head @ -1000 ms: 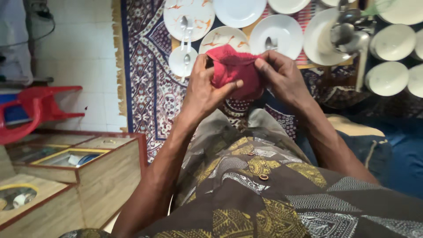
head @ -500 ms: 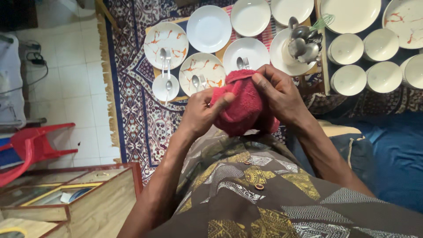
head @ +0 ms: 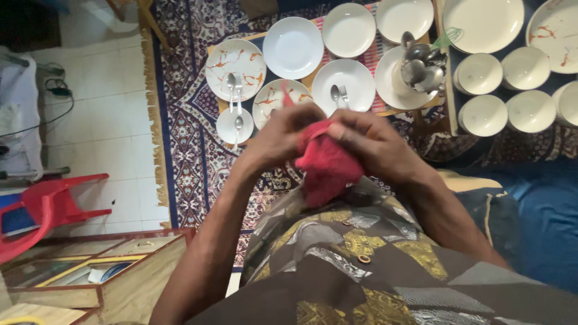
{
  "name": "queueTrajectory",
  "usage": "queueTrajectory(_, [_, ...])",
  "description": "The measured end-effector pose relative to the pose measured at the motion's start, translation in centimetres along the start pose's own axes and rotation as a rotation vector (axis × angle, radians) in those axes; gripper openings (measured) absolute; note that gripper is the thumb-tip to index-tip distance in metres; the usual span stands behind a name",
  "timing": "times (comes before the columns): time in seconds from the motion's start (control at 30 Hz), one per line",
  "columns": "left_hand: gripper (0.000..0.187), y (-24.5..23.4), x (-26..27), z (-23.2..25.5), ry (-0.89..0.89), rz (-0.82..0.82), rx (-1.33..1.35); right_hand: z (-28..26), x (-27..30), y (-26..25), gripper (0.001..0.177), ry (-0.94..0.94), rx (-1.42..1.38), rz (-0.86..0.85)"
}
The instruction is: The person wipes various pieces of cutlery, including spoons, forks, and knives, using a red cloth and سپس places them into a container on a table alongside numerous plates and bowls.
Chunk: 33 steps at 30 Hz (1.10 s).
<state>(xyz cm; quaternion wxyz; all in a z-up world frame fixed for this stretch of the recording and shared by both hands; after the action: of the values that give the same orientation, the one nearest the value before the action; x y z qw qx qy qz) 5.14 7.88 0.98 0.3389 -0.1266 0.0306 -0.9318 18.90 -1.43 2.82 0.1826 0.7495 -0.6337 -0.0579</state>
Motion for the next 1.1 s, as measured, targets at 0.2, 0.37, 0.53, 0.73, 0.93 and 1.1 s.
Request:
queueTrajectory(0.2, [0.021, 2.3, 1.5, -3.1, -0.139, -0.519, 0.122, 0.6, 0.0, -2.0, 0.031, -0.041, -0.088, 0.139])
queueTrajectory(0.37, [0.022, 2.5, 3.3, -5.6, -0.065, -0.703, 0.329, 2.3, 1.0, -1.3, 0.035, 0.063, -0.116, 0.105])
queueTrajectory(0.53, [0.044, 0.4, 6.6, -7.5, -0.114, -0.383, 0.765, 3.1, 2.4, 0.5, 0.057, 0.070, 0.053, -0.231])
queueTrajectory(0.73, [0.041, 0.5, 7.6, -7.7, -0.186, -0.155, 1.030, 4.0, 2.0, 0.3, 0.041, -0.023, -0.174, -0.054])
queueTrajectory(0.93, [0.037, 5.7, 6.4, -5.0, -0.184, -0.281, 0.752, 1.5, -1.9, -1.1, 0.034, -0.046, -0.177, 0.082])
queueTrajectory(1.1, [0.034, 7.5, 3.1, -4.8, -0.215, -0.080, 0.716, 2.6, -3.8, -4.7, 0.035, 0.146, 0.474, 0.082])
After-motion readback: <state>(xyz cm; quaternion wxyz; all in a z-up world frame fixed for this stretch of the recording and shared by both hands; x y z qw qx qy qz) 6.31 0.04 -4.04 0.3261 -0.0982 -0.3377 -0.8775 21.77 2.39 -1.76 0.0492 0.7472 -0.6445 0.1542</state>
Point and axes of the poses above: each hand's wrist, its own x-axis away from the middle knuckle, its own y-axis out of the palm, z = x × y, the point moved 6 cm from there along -x, towards the middle knuckle, and after that the axes turned 5 degrees about -y, right-handed, at the moved point
